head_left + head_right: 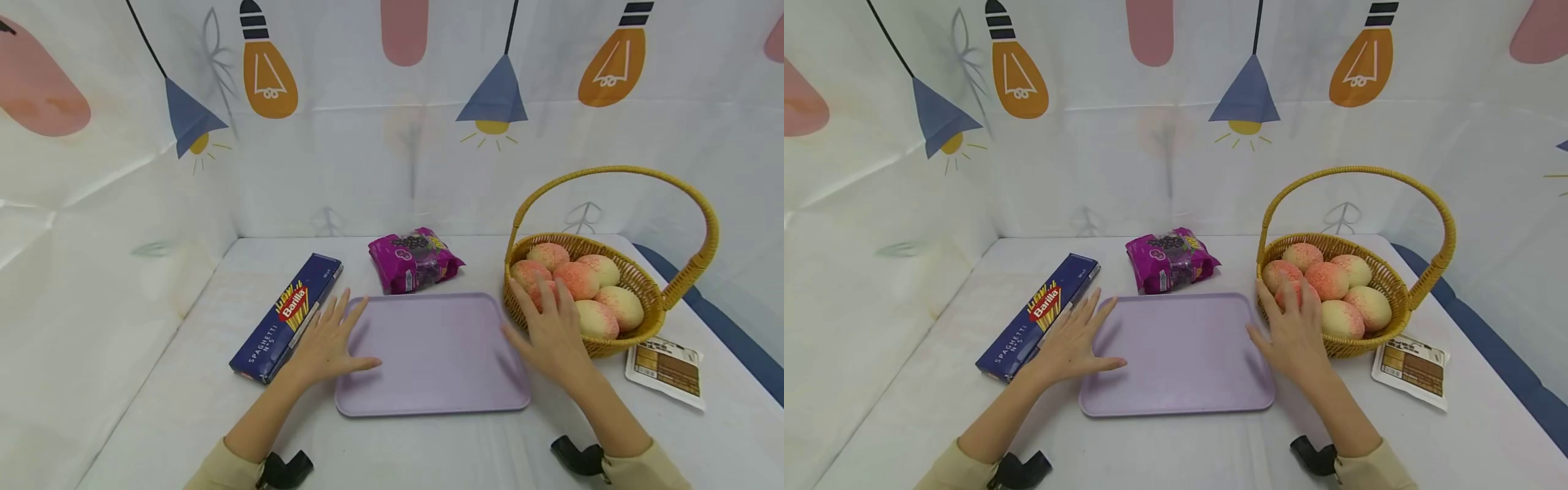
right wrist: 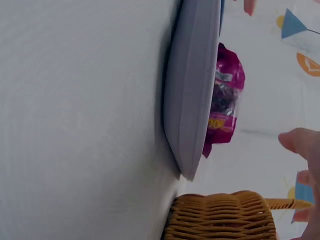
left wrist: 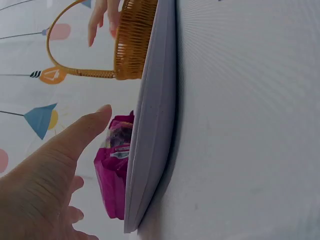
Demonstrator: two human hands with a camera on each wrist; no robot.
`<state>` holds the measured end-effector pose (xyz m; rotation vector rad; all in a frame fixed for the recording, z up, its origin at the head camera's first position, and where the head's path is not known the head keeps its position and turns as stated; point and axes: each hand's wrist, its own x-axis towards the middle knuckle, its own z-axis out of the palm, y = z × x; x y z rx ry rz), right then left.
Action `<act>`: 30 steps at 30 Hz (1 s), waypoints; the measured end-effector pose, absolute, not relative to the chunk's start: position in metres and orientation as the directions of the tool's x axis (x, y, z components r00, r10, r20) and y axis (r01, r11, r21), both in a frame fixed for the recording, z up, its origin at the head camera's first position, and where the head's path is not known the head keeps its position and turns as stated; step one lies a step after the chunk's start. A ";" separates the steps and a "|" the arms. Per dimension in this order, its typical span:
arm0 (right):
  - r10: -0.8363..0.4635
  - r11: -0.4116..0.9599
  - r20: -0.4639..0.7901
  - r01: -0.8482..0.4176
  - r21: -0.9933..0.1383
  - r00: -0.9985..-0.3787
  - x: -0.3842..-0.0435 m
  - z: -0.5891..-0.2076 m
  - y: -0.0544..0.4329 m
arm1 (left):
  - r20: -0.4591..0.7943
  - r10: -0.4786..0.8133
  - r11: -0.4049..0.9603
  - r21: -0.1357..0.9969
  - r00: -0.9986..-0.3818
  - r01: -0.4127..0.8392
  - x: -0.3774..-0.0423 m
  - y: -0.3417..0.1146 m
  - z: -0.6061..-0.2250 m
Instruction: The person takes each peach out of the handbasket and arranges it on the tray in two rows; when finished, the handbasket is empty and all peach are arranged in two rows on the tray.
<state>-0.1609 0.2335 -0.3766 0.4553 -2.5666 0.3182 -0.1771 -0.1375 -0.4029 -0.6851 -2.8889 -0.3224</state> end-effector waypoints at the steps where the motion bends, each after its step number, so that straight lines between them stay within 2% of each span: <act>1: -0.246 0.917 0.512 -0.369 -0.151 -0.823 -0.161 -0.377 0.234 | 0.197 0.423 0.869 0.188 -0.884 0.458 -0.178 -0.138 -0.404; 9: -0.170 0.925 0.447 -0.298 -0.235 -0.878 -0.163 -0.378 0.240 | 0.181 0.426 0.849 0.260 -0.886 0.461 -0.181 -0.142 -0.410; 21: -0.102 0.947 0.356 -0.201 -0.253 -0.929 -0.162 -0.374 0.249 | 0.104 0.417 0.820 0.384 -0.903 0.424 -0.185 -0.145 -0.419; 30: -0.109 0.963 0.461 -0.208 -0.170 -0.881 -0.166 -0.376 0.254 | 0.096 0.425 0.800 0.426 -0.900 0.423 -0.190 -0.147 -0.430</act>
